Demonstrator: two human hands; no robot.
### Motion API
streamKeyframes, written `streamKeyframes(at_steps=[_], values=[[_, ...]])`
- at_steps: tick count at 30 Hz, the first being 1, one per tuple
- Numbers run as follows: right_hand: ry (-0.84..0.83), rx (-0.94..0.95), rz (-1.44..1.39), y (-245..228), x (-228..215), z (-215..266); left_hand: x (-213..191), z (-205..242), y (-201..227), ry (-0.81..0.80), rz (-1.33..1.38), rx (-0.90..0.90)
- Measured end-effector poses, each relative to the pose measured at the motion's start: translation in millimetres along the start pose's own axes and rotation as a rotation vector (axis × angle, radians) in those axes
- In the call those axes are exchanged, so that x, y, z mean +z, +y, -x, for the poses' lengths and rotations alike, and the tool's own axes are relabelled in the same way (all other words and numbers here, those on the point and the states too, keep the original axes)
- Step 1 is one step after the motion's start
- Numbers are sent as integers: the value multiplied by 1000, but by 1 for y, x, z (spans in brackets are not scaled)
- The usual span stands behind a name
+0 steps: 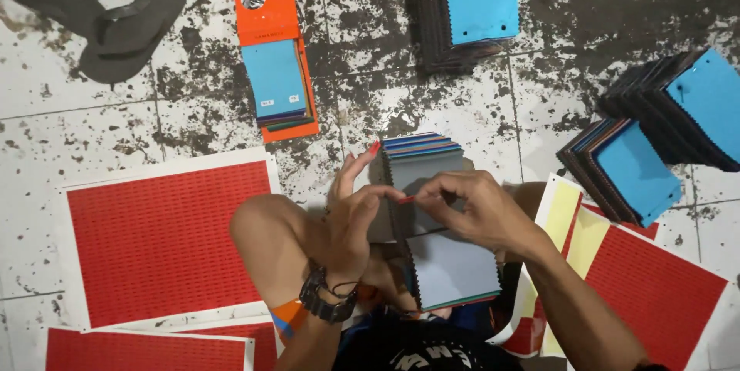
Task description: Applying small adhesive labels to fabric swatches while sitting on the floor.
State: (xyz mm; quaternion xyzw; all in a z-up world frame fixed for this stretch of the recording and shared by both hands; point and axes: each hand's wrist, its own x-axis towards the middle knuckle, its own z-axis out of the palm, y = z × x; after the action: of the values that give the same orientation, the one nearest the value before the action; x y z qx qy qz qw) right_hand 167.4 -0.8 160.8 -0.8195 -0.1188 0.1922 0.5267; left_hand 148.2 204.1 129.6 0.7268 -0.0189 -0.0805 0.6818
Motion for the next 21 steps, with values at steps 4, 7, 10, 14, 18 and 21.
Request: streamKeyframes(at_steps=[4,7,10,14,18,21], values=[[-13,-8,12,26,6,-2,-1,-3,-10,-8,-48,-30],[1,7,24,29,4,-4,0,-6,-10,-15,54,-64],[-23,1,15,24,1,-6,0,-7,-8,-38,48,-70],[-32,-7,29,19,4,-8,2,-6,-38,-34,27,8],[9,40,188,36,7,-15,5,-8,-42,133,-181,65],[7,30,211,25,5,-26,10,-16,-58,161,-330,24]])
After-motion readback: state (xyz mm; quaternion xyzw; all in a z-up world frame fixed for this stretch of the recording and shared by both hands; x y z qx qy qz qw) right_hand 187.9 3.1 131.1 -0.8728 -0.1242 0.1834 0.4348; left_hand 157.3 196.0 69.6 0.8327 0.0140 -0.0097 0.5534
